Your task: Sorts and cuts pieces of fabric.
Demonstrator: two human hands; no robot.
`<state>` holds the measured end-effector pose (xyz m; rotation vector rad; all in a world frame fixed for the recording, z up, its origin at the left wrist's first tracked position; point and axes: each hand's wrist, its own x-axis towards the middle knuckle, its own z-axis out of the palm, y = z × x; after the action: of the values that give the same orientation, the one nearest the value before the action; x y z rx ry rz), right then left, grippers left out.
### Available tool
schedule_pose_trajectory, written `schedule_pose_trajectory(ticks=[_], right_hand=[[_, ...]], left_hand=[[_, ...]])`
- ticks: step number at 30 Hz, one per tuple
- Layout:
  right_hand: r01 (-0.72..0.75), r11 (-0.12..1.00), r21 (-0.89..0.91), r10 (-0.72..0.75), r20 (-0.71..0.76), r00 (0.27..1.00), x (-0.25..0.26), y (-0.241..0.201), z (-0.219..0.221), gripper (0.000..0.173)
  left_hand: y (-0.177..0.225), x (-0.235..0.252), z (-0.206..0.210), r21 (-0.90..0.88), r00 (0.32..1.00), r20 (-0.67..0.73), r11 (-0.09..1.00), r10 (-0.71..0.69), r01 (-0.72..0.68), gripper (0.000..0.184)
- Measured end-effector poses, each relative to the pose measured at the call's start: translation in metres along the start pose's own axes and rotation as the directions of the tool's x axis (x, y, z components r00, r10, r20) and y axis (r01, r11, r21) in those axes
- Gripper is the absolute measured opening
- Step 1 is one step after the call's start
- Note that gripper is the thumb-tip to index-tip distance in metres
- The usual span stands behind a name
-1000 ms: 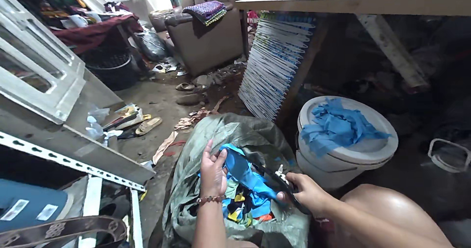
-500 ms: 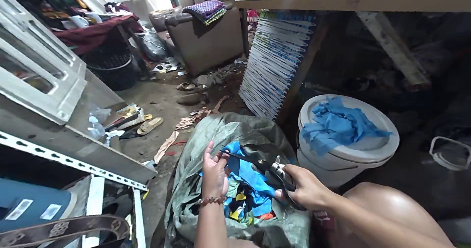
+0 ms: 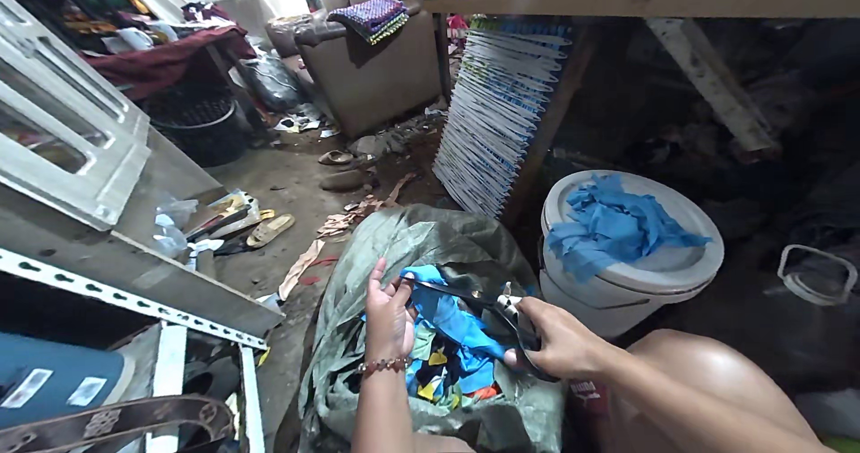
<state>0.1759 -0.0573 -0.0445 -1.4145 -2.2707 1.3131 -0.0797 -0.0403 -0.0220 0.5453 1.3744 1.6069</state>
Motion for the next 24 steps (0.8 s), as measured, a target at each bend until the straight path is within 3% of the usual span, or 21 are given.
schedule_pose_trajectory(ticks=[3, 17, 24], right_hand=[[0.037, 0.999, -0.001, -0.037, 0.0, 0.999, 0.0, -0.001, 0.001, 0.08], [-0.016, 0.999, 0.035, 0.018, -0.059, 0.998, 0.001, 0.003, 0.007, 0.05], [-0.019, 1.0, 0.025, 0.019, 0.001, 1.0, 0.005, -0.008, -0.001, 0.072]], left_hand=[[0.001, 0.0, -0.002, 0.002, 1.0, -0.024, 1.0, -0.002, 0.002, 0.063], [0.001, 0.0, -0.005, -0.036, 1.0, -0.017, 0.999, 0.0, 0.0, 0.061], [-0.002, -0.002, -0.004, 0.004, 0.998, 0.058, 1.0, -0.026, 0.026, 0.065]])
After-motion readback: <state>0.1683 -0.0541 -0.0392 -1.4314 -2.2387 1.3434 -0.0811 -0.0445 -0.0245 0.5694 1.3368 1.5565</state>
